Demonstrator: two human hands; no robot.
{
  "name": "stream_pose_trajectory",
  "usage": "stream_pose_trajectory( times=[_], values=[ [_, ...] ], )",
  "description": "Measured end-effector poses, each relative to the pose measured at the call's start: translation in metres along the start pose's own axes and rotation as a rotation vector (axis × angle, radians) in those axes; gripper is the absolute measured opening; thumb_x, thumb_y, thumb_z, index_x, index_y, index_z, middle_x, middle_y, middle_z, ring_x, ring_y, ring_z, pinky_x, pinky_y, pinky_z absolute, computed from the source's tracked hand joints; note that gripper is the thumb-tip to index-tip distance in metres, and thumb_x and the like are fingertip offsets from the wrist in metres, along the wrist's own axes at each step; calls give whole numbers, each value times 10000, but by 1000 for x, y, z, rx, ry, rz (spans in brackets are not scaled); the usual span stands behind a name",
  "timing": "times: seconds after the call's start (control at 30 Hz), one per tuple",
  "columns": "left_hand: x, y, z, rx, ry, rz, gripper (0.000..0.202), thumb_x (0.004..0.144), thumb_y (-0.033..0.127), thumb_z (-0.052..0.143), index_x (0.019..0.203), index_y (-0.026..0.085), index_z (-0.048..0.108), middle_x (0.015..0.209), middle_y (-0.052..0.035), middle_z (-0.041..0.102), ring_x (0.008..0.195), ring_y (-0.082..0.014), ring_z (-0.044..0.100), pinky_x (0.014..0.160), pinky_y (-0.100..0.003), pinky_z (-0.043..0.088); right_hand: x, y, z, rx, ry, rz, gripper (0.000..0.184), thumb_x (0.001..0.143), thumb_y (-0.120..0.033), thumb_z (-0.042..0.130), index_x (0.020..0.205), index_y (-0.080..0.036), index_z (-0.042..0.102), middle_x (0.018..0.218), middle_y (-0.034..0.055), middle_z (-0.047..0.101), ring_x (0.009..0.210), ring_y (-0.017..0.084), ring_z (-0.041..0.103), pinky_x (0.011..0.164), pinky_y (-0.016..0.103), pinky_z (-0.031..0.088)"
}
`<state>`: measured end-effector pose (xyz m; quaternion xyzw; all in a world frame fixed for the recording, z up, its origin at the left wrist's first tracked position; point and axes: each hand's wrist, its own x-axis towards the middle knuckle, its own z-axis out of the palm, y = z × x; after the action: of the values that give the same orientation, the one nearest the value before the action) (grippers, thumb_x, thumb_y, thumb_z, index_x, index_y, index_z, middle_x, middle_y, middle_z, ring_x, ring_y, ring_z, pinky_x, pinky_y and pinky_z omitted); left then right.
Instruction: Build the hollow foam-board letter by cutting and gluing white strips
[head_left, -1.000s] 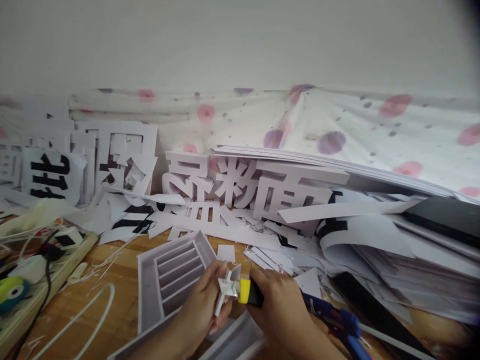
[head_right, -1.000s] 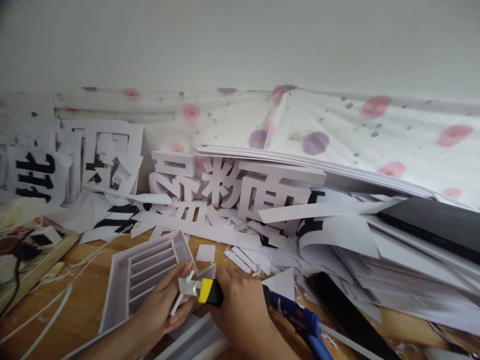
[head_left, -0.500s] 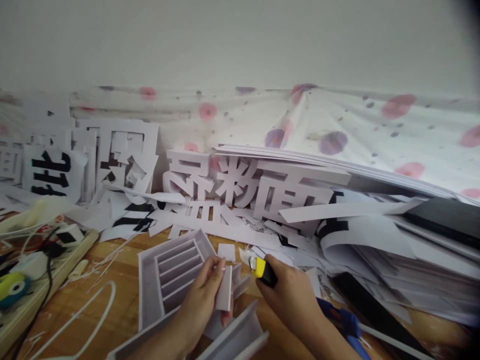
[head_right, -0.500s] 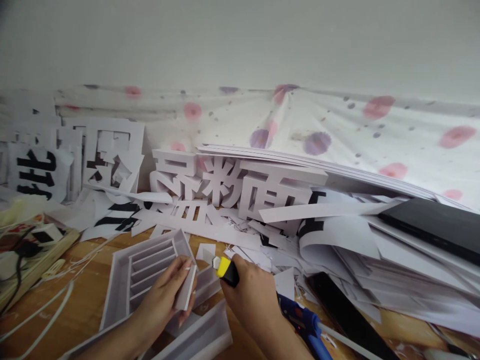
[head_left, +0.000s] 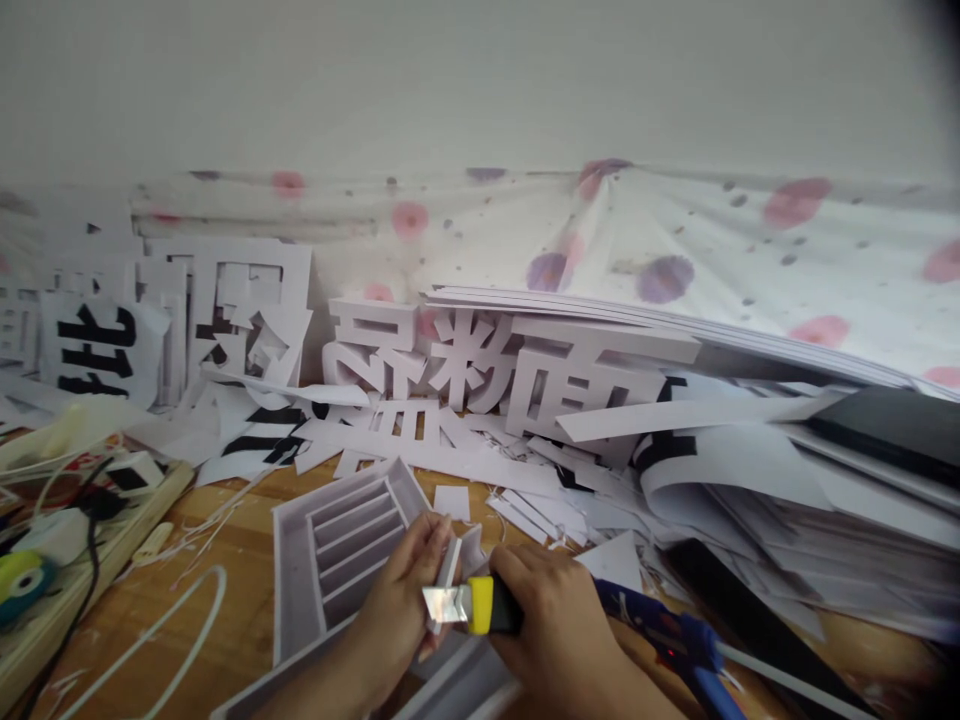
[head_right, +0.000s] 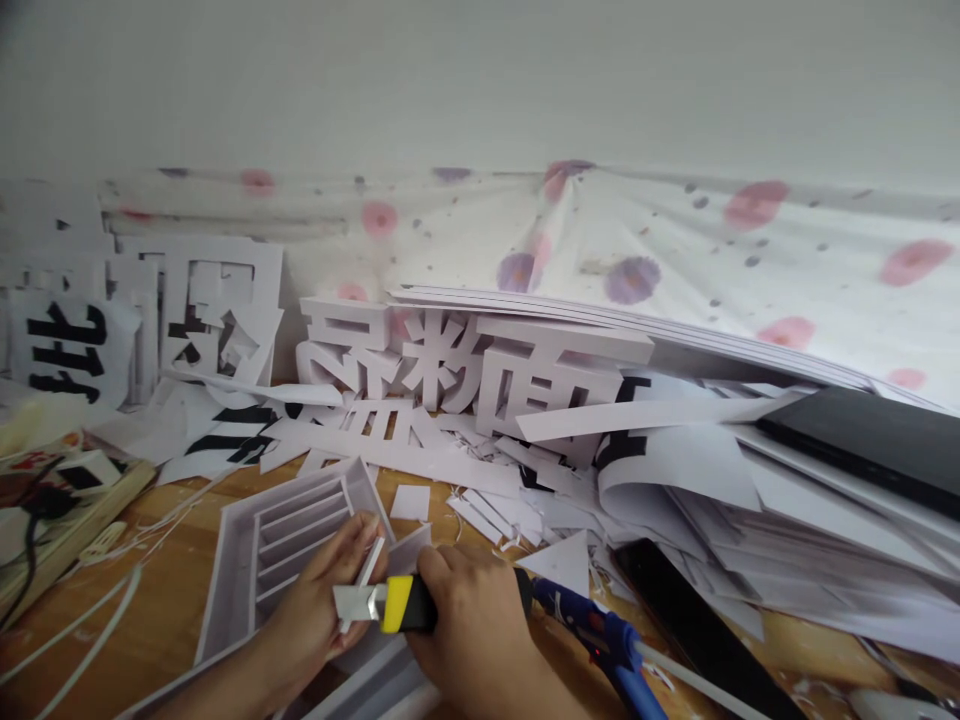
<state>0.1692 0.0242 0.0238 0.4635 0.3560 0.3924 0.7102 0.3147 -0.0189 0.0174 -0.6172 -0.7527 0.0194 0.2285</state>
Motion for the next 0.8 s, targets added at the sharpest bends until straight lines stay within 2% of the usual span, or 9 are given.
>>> stream_pose_trajectory(
  times=[0.23, 0.5, 0.8],
  values=[
    [1, -4, -3, 78, -52, 15, 416, 778, 645, 509, 768, 230, 468, 347, 127, 350, 266, -38, 210, 283, -148, 119, 8, 3, -7, -4, 20, 61, 137, 587, -164, 551, 713, -218, 559, 724, 25, 678, 677, 209, 612, 587, 273, 333],
    [-1, -3, -5, 40, -144, 49, 364, 830, 590, 481, 761, 237, 418, 436, 122, 381, 295, -28, 228, 292, -137, 127, 9, 6, -7, 0, 6, 124, 156, 633, -215, 583, 788, -214, 593, 785, 41, 694, 723, 234, 629, 607, 286, 336],
    [0, -3, -5, 18, -119, 12, 412, 772, 638, 522, 779, 236, 429, 438, 120, 406, 291, -23, 227, 304, -152, 86, 11, 7, -7, 46, 32, 113, 128, 617, -188, 554, 737, -217, 588, 735, 32, 683, 689, 214, 620, 588, 269, 323]
  ],
)
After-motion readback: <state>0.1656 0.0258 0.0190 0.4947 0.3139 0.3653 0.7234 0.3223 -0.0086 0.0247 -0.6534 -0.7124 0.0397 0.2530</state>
